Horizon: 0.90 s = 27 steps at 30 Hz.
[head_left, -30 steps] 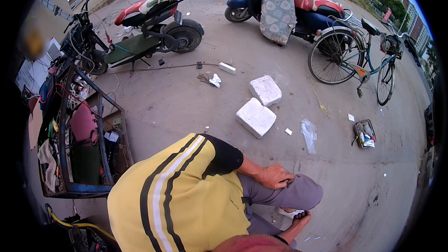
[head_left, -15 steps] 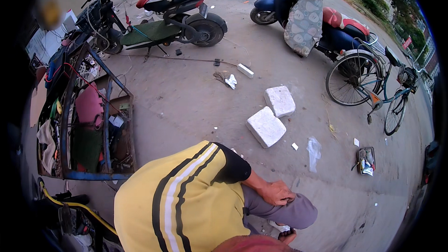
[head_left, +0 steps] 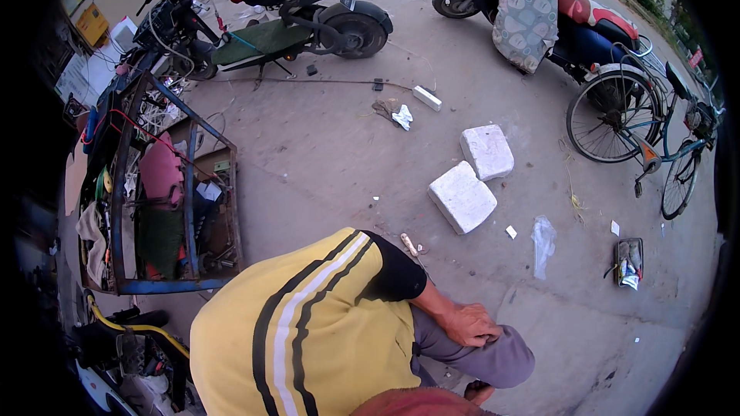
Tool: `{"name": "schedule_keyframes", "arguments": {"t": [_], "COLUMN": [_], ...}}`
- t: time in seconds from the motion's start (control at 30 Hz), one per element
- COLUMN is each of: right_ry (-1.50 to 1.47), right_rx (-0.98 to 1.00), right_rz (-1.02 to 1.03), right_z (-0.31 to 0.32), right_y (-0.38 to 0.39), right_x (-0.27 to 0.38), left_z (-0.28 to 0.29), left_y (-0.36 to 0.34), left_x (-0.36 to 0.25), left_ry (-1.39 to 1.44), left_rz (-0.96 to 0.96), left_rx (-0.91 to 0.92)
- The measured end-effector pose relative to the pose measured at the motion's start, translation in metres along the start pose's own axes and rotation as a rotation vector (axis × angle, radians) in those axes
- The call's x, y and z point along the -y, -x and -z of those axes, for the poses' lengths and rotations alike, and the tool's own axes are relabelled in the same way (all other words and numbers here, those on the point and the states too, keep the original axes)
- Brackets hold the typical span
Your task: The person works on the exposed wiring of a scooter, using a multimeter to test connections and then manipulating the wires with their hands. The scooter is positioned on a stand in an outdoor area.
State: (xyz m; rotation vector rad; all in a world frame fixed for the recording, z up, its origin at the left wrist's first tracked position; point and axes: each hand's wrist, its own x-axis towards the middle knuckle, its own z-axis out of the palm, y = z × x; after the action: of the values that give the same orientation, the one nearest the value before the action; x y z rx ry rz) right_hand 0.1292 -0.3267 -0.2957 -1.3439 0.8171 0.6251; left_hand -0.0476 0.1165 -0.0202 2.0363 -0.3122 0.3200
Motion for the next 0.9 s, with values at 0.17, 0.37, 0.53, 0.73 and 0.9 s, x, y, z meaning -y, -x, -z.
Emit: {"name": "schedule_keyframes", "arguments": {"t": [0.17, 0.37, 0.53, 0.73, 0.9], "right_ry": [0.027, 0.031, -0.068, -0.285, -0.403], "right_rx": [0.106, 0.074, 0.067, -0.047, -0.307], "right_rz": [0.071, 0.079, 0.131, 0.326, 0.512], "right_z": [-0.019, -0.056, -0.057, -0.084, -0.097], "right_y": [0.028, 0.051, 0.082, 0.202, 0.262], "right_x": [0.009, 0.022, 0.039, 0.056, 0.066], "left_z": [-0.001, -0.004, -0.008, 0.005, -0.003], "left_y": [-0.002, 0.002, -0.001, -0.01, -0.022], "left_x": [0.002, -0.002, -0.003, -0.014, -0.005], "left_ry": [-0.009, -0.008, -0.043, 0.087, 0.25], "left_rz": [0.016, 0.024, 0.033, -0.015, 0.109], "left_rx": [-0.011, 0.022, 0.065, 0.154, 0.396]}}
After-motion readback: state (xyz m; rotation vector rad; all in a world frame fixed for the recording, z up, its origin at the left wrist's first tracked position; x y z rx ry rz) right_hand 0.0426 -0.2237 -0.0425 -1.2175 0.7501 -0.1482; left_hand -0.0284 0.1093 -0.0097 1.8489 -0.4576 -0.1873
